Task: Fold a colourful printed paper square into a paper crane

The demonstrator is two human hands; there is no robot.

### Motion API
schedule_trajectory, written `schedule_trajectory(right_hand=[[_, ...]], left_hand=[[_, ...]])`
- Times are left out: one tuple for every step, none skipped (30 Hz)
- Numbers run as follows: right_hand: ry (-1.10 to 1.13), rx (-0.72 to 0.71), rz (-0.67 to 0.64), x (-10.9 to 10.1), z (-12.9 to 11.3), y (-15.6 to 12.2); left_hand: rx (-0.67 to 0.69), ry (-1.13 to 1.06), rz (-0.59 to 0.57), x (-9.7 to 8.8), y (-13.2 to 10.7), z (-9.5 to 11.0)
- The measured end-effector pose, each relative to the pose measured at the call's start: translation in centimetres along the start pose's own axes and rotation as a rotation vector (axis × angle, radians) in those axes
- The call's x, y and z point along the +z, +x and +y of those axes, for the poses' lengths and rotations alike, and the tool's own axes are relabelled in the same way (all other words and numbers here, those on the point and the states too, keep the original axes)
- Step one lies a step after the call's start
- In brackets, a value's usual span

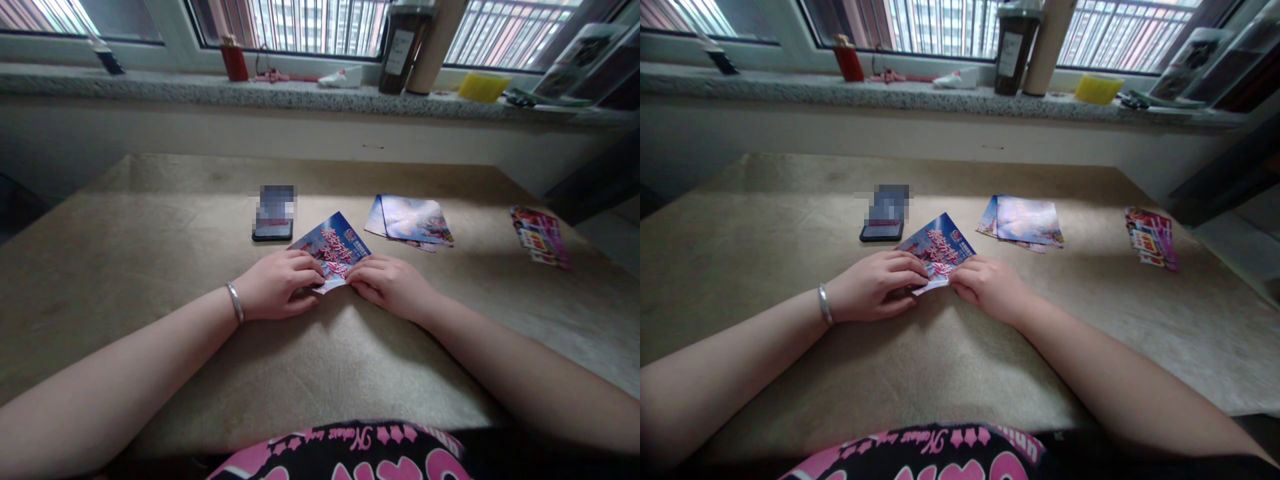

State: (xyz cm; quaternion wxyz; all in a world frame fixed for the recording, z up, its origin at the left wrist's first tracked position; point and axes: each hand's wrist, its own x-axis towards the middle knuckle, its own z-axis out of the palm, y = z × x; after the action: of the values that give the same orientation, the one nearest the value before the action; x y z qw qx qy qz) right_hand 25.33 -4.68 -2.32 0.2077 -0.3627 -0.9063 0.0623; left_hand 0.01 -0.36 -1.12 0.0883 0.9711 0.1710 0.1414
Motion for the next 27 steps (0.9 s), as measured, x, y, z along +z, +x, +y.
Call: schedule_trajectory(right_hand=[[0.003,-0.008,0.0,0.0,0.0,0.0],[0.008,-0.015,0.002,0.0,0.0,0.1],[0.015,-0.018,0.005,0.0,-0.1,0.1],[0.027,-0.025,0.008,0.0,-0.1,0.2],[0.042,-0.038,0.01,0.1,-0.1,0.2],[0.058,-0.054,0.01,0.1,-0.1,0.3],[0.073,-0.072,0.01,0.2,-0.2,0.3],[0.084,-0.088,0.012,0.2,-0.2,0.4],[0.091,-0.103,0.015,0.2,-0.2,0.4],[0.096,-0.114,0.019,0.3,-0.3,0.4],[0.101,-0.119,0.022,0.3,-0.3,0.4],[0.107,-0.123,0.025,0.3,-0.3,0.4],[0.113,-0.123,0.022,0.3,-0.4,0.4],[0.117,-0.121,0.014,0.2,-0.4,0.4],[0.116,-0.109,0.003,0.2,-0.4,0.3],[0.107,-0.089,-0.004,0.2,-0.4,0.3],[0.092,-0.061,-0.008,0.2,-0.4,0.3],[0.075,-0.029,-0.004,0.1,-0.3,0.2],[0.056,0.002,0.007,0.1,-0.3,0.1],[0.037,0.031,0.024,0.1,-0.2,0.1],[0.02,0.057,0.04,0.1,-0.2,0.0],[0.007,0.077,0.053,0.2,-0.1,-0.1],[-0.002,0.089,0.061,0.2,0.0,-0.1],[-0.008,0.094,0.064,0.2,0.0,-0.1],[-0.009,0.094,0.064,0.2,0.1,-0.1],[-0.006,0.087,0.064,0.3,0.1,-0.1],[0.0,0.077,0.066,0.3,0.1,0.0]], left_hand=[[-0.002,0.007,0.0,0.0,0.1,0.0],[-0.002,0.017,0.003,0.0,0.1,0.1],[0.002,0.03,0.008,-0.1,0.1,0.1],[0.009,0.047,0.015,-0.1,0.2,0.2],[0.018,0.066,0.02,-0.2,0.2,0.3],[0.032,0.084,0.024,-0.2,0.2,0.4],[0.043,0.098,0.027,-0.2,0.2,0.5],[0.05,0.111,0.033,-0.2,0.2,0.7],[0.049,0.121,0.04,-0.2,0.1,0.8],[0.038,0.128,0.05,-0.2,0.1,0.9],[0.021,0.131,0.062,-0.2,0.1,0.9],[-0.002,0.125,0.073,-0.1,0.0,1.0],[-0.026,0.106,0.078,-0.1,0.1,1.0],[-0.05,0.073,0.08,0.0,0.1,1.0],[-0.077,0.032,0.076,0.0,0.1,0.9],[-0.107,-0.009,0.073,0.1,0.2,0.9],[-0.137,-0.043,0.072,0.2,0.2,0.8],[-0.166,-0.067,0.076,0.2,0.2,0.7],[-0.193,-0.083,0.084,0.3,0.3,0.6],[-0.219,-0.092,0.095,0.4,0.3,0.5],[-0.238,-0.097,0.106,0.5,0.3,0.4],[-0.253,-0.098,0.117,0.6,0.2,0.3],[-0.267,-0.093,0.122,0.7,0.2,0.2],[-0.28,-0.082,0.123,0.8,0.2,0.1],[-0.289,-0.065,0.123,0.9,0.1,0.0],[-0.297,-0.042,0.124,1.0,0.1,0.0],[-0.304,-0.015,0.123,1.0,0.0,-0.1]])
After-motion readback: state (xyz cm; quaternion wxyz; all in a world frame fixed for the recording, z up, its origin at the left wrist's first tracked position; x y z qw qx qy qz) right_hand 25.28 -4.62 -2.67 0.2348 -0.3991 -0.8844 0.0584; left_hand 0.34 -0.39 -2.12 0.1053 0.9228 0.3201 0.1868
